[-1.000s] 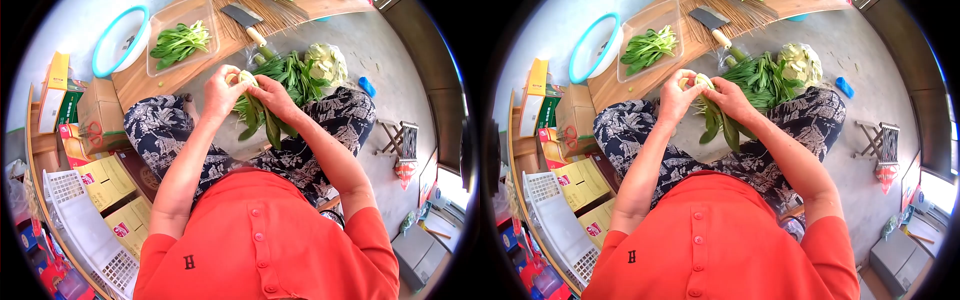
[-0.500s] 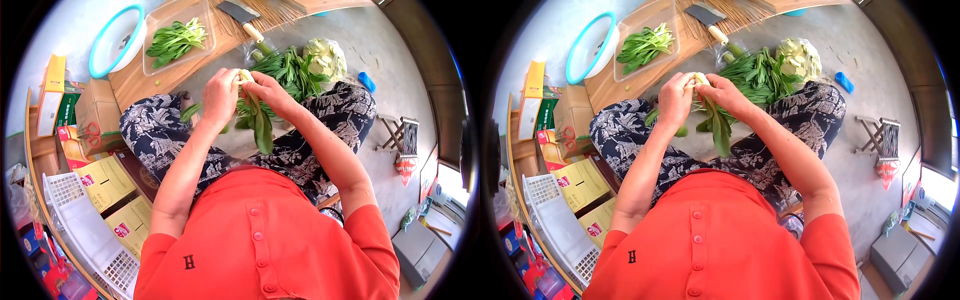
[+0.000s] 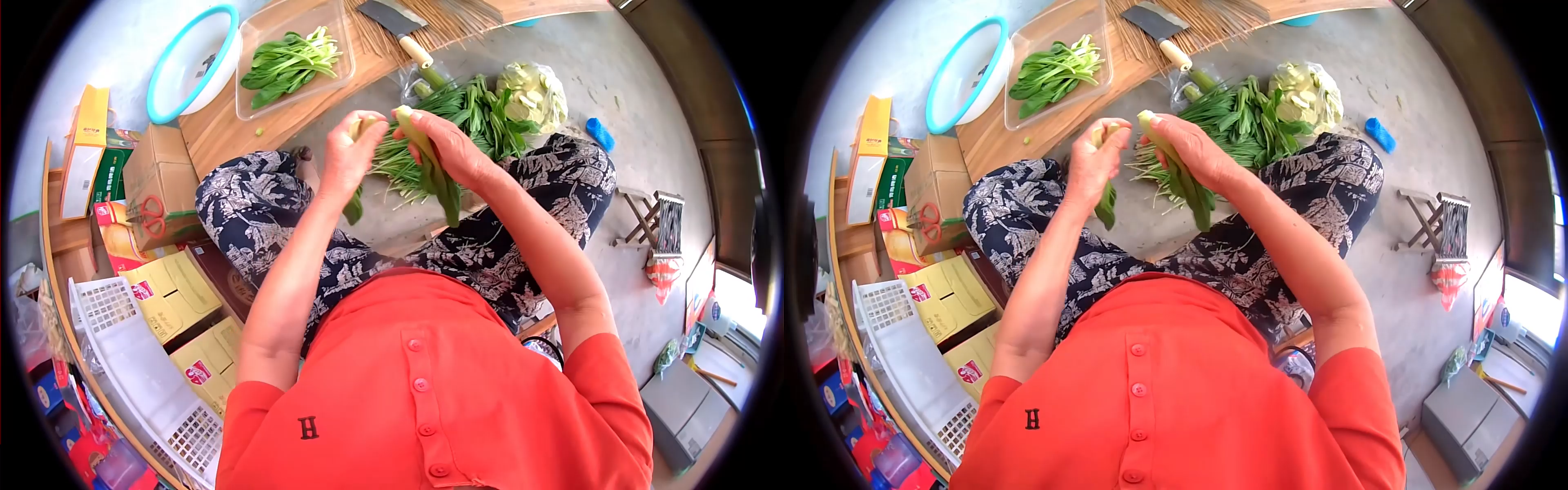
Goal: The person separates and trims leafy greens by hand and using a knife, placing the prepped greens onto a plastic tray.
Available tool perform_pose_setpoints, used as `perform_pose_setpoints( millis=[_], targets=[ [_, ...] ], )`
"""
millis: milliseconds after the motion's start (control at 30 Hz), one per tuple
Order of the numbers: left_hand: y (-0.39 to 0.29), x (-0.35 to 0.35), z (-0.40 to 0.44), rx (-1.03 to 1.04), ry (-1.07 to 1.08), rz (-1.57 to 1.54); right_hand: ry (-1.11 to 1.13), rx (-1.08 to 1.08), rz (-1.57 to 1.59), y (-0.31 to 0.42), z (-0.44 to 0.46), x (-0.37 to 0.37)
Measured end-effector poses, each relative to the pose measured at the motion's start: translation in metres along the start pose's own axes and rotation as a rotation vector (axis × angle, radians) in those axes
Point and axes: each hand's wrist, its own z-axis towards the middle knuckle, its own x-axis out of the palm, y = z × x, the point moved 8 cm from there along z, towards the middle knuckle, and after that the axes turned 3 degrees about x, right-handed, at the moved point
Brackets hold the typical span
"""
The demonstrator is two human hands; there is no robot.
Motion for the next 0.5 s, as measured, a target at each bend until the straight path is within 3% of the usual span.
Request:
perform_pose_setpoints(
  millis=[100, 233, 433, 500],
  targets=[
    [0.003, 0.017, -0.006, -0.046, -0.060, -0.170, -0.070, -0.096, 0.028, 0.000, -0.001, 0.001],
    [0.005, 0.018, -0.007, -0.036, -0.116, -0.159, -0.118, -0.210, -0.044, 0.002, 0.004, -0.002],
    [0.012, 0.016, -0.007, -0.059, -0.060, -0.134, -0.070, -0.187, -0.047, 0.002, 0.005, -0.006],
    [0.005, 0.010, -0.005, 0.074, -0.108, 0.082, -0.057, -0.155, -0.029, -0.002, 0.007, -0.005]
  ],
)
